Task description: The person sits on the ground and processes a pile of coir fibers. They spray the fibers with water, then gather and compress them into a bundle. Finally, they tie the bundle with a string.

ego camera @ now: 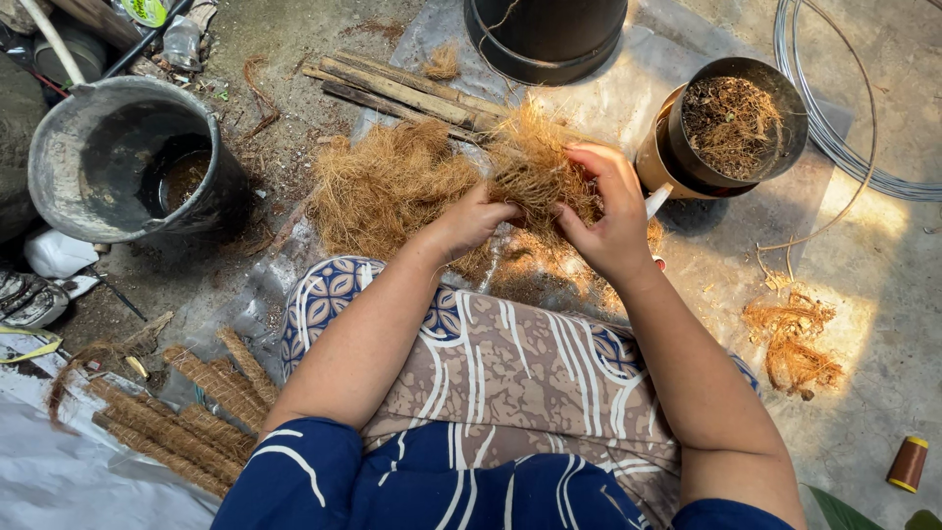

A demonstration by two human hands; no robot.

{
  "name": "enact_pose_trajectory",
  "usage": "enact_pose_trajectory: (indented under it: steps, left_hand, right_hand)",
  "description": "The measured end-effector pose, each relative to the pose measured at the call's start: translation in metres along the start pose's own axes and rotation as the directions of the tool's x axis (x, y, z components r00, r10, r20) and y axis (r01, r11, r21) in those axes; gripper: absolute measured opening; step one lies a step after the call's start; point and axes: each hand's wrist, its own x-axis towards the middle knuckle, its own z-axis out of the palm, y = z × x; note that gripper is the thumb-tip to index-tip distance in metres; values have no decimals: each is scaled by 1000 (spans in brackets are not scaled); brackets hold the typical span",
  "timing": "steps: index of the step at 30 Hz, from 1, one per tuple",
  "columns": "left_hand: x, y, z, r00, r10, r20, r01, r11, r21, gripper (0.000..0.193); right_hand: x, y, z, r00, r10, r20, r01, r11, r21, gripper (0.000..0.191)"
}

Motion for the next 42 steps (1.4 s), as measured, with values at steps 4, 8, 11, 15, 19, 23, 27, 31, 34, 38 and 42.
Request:
enact_pose_trajectory:
  steps: [4, 8, 11, 15, 19, 23, 27, 31, 34, 38, 42]
  left_hand:
    - [5, -11, 4, 998, 50, 47, -45, 995, -89, 45]
    - [10, -19, 7, 995, 46, 86, -42, 998, -43, 43]
    - [11, -21, 9, 996, 41, 80, -40, 999, -12, 42]
    - [16, -14, 13, 991, 80, 105, -62, 984, -165, 43]
    - [17, -6, 17, 979, 200, 30, -188, 953, -239, 53]
    - [14, -6, 25, 967, 245, 61, -216, 927, -307, 37]
    - [13, -5, 25, 945, 314, 90, -280, 920, -276, 26]
    - [7, -1, 21, 919, 387, -74, -372, 914, 162, 24]
    - [-3, 2, 17, 773, 596, -218, -455, 759, 466, 21]
    - [-12, 21, 9, 620, 743, -251, -544, 638, 545, 26]
    - [-30, 48, 7, 845, 491, -213, -371, 824, 429, 53]
  right_hand:
    - [-2, 3, -1, 996, -74, 49, 75, 996, -36, 52]
    - [-7, 10, -2, 982, 78, 172, -77, 997, -13, 56]
    - [-9, 17, -1, 978, 108, 176, -107, 994, -16, 61]
    - [-8, 23, -4, 991, 44, 125, -38, 998, -51, 58]
    - [-7, 19, -8, 991, 106, 78, -99, 991, -86, 60]
    - [-8, 13, -11, 983, 140, 114, -127, 985, -121, 68]
    - [-7, 13, -15, 983, 153, 103, -134, 976, -174, 69]
    - [-8, 12, -16, 974, 216, 70, -191, 946, -264, 65]
    - [-10, 10, -14, 976, 208, 71, -178, 937, -301, 60]
    - [-10, 9, -13, 971, 221, 91, -180, 927, -328, 60]
    - [-8, 11, -15, 990, 120, 72, -95, 955, -281, 63]
